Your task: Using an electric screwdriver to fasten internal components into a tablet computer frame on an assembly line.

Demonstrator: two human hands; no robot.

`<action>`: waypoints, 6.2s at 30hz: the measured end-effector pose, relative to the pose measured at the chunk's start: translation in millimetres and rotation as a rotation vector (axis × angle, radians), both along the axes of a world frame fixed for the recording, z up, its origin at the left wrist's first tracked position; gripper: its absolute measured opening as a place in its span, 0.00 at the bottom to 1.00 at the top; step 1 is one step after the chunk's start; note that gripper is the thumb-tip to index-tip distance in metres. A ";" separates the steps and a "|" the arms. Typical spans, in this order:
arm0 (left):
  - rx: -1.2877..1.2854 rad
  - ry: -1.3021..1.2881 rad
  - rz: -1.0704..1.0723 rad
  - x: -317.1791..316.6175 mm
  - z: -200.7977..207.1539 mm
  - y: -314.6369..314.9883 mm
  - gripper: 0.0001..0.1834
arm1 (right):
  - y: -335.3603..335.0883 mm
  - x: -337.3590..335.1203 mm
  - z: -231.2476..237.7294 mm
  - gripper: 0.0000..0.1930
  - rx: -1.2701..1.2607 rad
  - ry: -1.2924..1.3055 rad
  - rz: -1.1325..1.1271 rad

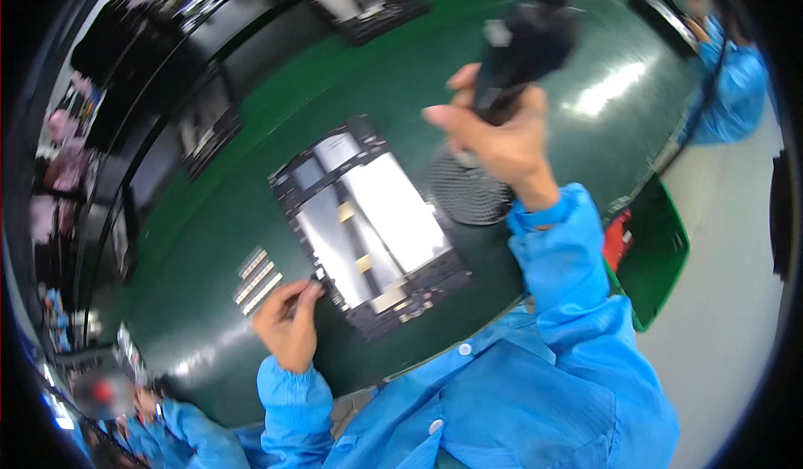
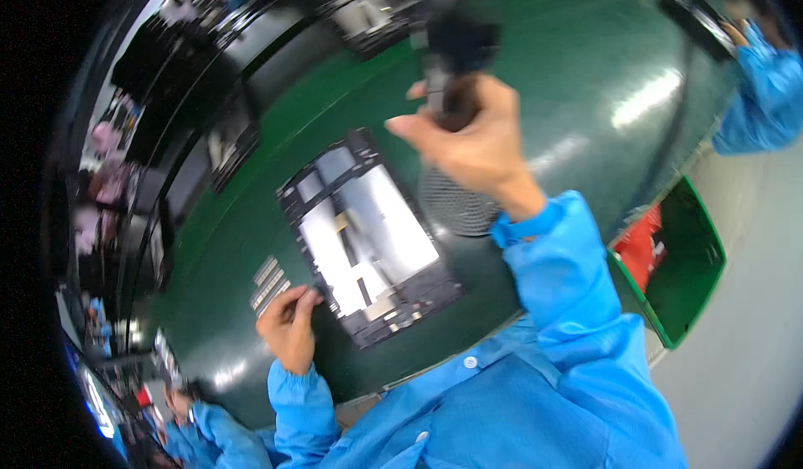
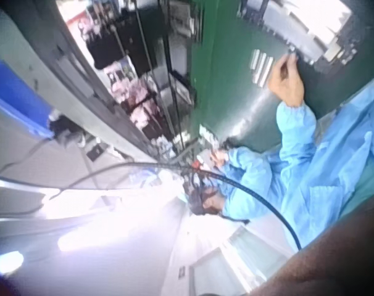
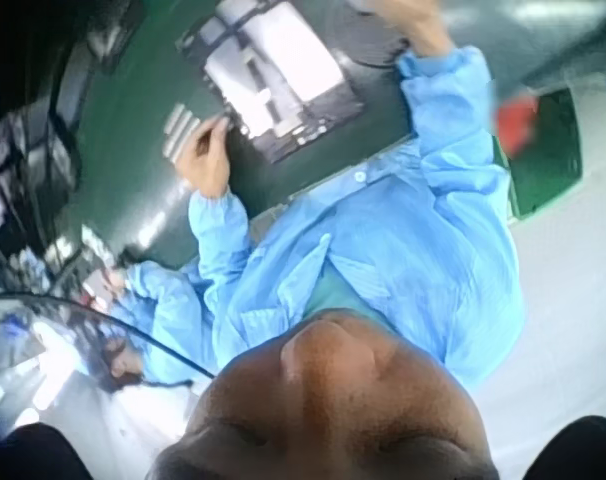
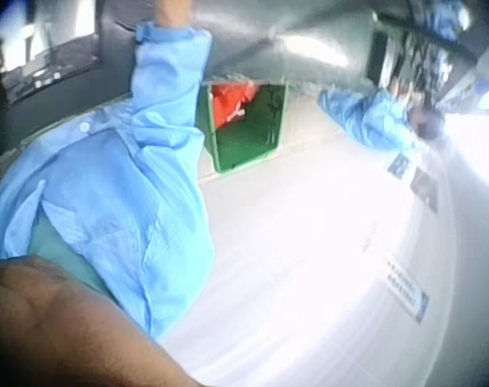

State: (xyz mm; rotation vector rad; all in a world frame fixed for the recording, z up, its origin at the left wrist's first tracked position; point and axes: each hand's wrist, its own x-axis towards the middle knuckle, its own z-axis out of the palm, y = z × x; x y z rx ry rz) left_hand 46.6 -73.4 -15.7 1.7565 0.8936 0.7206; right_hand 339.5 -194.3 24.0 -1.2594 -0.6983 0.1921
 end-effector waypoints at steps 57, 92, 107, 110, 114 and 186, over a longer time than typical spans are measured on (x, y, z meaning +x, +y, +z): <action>-0.380 0.131 -0.209 51.7 5.8 88.4 0.03 | 143.4 -128.4 22.6 0.14 0.001 -0.172 0.542; -0.024 0.306 -0.092 -31.4 11.9 111.7 0.14 | -16.5 -16.7 14.5 0.15 0.095 0.019 0.046; 0.345 0.371 0.091 -18.6 2.8 92.5 0.12 | -10.5 -12.1 1.9 0.14 0.061 0.018 0.155; 0.359 0.372 0.060 -20.9 2.1 95.9 0.11 | -9.0 -10.9 -1.7 0.15 0.066 -0.007 0.146; 0.122 0.219 -0.003 -37.7 3.0 107.0 0.10 | 0.8 -19.7 0.5 0.15 0.036 -0.011 0.140; -0.302 -0.534 -0.759 -7.9 114.8 -19.4 0.31 | 54.8 -70.6 40.7 0.16 0.154 -0.150 0.210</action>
